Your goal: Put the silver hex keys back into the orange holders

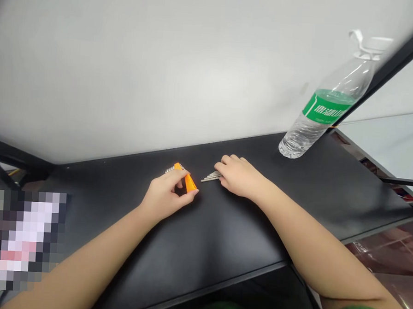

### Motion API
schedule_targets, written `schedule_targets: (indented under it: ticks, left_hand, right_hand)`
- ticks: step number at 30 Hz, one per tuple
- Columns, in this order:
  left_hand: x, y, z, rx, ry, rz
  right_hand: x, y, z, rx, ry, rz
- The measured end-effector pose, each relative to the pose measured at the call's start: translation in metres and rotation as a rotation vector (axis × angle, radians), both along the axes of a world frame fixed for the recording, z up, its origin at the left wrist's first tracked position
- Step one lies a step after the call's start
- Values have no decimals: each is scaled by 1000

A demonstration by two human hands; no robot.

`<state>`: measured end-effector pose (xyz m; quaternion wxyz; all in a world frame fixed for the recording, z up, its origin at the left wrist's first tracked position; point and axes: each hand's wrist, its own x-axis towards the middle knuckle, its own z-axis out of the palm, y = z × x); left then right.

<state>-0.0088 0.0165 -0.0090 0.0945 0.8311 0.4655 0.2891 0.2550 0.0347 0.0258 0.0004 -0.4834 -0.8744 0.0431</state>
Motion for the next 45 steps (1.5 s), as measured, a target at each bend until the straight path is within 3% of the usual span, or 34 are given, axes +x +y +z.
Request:
schedule_targets:
  ticks: [6, 15, 19, 23, 38, 45]
  left_hand:
    - [2, -1, 3, -11, 128, 28]
    - [2, 0, 2, -13, 193, 58]
    - [1, 1, -1, 36, 202, 84]
    - [0, 0, 0, 70, 192, 69]
    - [0, 0, -1, 43, 182, 68]
    - [1, 0, 0, 26, 191, 27]
  right_hand:
    - [3, 0, 9, 8, 75, 37]
    - [-11, -7, 2, 17, -19, 56]
    - [-10, -10, 8, -84, 157, 47]
    - [-8, -9, 12, -148, 353, 133]
    - [-1, -9, 5, -55, 441, 249]
    - [-2, -17, 5, 145, 352, 304]
